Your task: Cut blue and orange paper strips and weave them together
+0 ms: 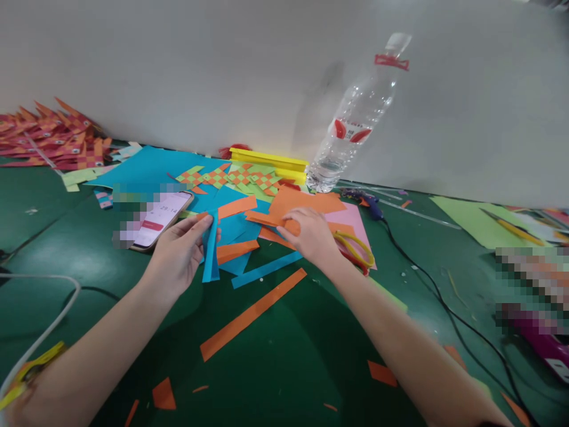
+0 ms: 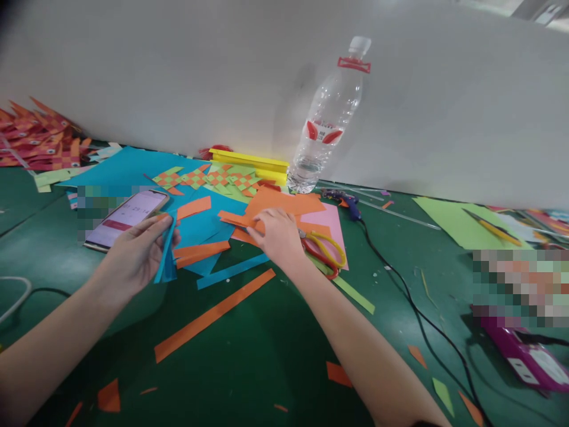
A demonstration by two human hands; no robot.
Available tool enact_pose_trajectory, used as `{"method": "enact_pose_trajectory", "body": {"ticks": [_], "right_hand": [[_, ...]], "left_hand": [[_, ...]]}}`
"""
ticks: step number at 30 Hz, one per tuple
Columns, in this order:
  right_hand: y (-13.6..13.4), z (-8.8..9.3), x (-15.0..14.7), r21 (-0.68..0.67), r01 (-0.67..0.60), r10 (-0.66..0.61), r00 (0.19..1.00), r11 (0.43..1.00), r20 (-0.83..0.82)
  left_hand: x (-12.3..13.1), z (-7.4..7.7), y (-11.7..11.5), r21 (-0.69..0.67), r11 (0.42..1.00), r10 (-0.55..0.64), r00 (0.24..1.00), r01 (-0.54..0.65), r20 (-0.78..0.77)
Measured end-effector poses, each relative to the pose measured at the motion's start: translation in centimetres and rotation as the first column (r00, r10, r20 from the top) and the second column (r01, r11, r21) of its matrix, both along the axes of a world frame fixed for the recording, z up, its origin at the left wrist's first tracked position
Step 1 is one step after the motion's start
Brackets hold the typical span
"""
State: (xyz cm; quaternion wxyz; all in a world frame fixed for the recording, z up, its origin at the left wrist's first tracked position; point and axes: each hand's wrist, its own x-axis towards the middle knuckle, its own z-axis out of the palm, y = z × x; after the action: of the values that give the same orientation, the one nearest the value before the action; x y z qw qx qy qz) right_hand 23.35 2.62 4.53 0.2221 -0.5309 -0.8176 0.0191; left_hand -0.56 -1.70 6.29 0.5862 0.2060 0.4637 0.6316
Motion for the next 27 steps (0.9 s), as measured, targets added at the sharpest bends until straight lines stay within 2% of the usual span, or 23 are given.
{"method": "enact_pose_trajectory", "body": {"ticks": [4, 8, 11, 14, 17, 19, 22, 24, 27], "right_hand": [[-0.5, 0.3, 0.1, -0.077, -0.104, 0.103, 0.994, 0.992, -0.017], [-0.6, 0.1, 1.0, -0.077, -0.015, 0.018, 0.999, 0.997, 0.049], [-0.5, -0.7, 1.5, -0.073, 0.014, -0.003, 0.990, 0.997, 0.144], [-0.5, -1.4, 1.4, -0.060, -0.027, 0.039, 0.980, 0.998, 0.197], [-0.7, -1.4, 1.1, -0.001, -0.052, 0.051, 0.973, 0.999, 0.224], [-0.9, -1.3, 1.1, 0.016, -0.018, 0.015, 0.980, 1.000, 0.198], [-0.9, -0.9, 1.3, -0.025, 0.062, -0.059, 0.993, 0.998, 0.101], [-0.8, -0.7, 1.5, -0.058, 0.080, -0.079, 0.997, 0.995, 0.021], [-0.5, -0.3, 1.9, -0.093, 0.060, -0.074, 0.985, 0.994, -0.155]], "left_hand": [[-0.1, -0.1, 0.0, 0.026, 1.000, 0.000, 1.000, 0.001, -0.030], [-0.2, -0.1, -0.1, 0.051, 0.998, -0.027, 0.997, 0.031, -0.073], [-0.3, -0.3, -0.3, 0.082, 0.995, -0.037, 0.980, 0.053, -0.195], [-0.2, -0.1, -0.8, 0.130, 0.989, -0.016, 0.924, 0.070, -0.381], [0.3, 0.4, -1.9, 0.186, 0.970, -0.016, 0.810, 0.154, -0.587], [0.7, 0.6, -2.7, 0.244, 0.938, -0.006, 0.712, 0.248, -0.702], [1.2, 0.3, -3.4, 0.243, 0.888, -0.037, 0.588, 0.389, -0.808], [1.4, -0.1, -3.4, 0.198, 0.882, -0.087, 0.561, 0.427, -0.823], [1.5, -0.6, -2.9, 0.119, 0.883, -0.208, 0.607, 0.453, -0.767]]}}
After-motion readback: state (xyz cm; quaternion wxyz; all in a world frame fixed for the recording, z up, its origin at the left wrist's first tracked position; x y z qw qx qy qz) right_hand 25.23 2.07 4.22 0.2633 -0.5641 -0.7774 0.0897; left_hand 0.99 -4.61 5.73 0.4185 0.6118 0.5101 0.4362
